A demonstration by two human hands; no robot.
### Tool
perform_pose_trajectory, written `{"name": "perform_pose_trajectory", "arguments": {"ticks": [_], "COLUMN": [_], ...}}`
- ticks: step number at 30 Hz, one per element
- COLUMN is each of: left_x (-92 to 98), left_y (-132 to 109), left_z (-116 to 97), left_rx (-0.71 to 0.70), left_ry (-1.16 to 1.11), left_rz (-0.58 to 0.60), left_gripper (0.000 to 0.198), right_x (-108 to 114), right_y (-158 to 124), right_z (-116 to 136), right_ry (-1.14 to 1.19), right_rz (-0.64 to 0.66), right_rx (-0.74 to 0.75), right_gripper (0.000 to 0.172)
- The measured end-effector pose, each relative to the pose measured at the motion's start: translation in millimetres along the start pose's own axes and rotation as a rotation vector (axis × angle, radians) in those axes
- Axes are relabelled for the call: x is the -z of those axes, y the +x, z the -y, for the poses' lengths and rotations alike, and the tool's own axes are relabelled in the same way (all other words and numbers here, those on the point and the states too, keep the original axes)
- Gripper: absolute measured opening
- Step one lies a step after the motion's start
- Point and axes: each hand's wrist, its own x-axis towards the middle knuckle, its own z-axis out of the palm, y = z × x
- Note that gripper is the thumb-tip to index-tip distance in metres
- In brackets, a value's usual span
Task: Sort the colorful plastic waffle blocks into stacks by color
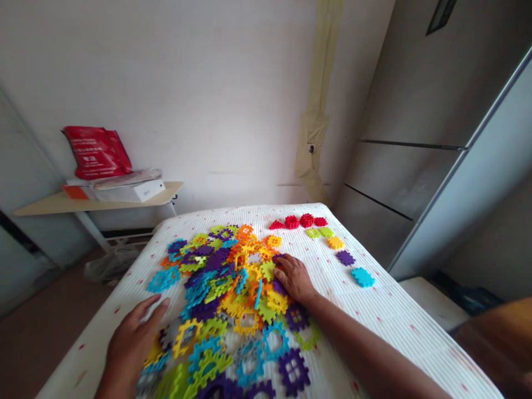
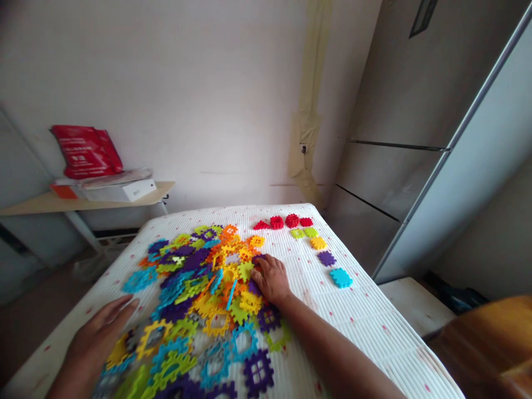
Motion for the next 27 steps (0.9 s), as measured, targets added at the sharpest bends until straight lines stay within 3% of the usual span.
{"name": "perform_pose_trajectory", "arguments": {"ticks": [4, 16, 27], "left_x": [-6.4, -6.3, -5.9], "left_y": [-5, -24, -18], "left_z": [-4, -42, -27], "left_rx": [0.133, 0.227, 0.25], "left_ry": [-0.085, -0.225, -0.261], "left_rz": [0.114, 0.046, -0.003], "left_gripper": [0.051, 0.035, 0.031], "right_x": [-5, -12, -15], "right_y": [-7, -31, -42], "right_z": [13, 53, 59], "right_ry": [-0.01, 0.038, 0.13], "right_rz": [-0.024, -0.02, -0.011], "right_rx": [-0.055, -0.174, -0.151], "right_gripper": [0.045, 0.053, 0.053]}}
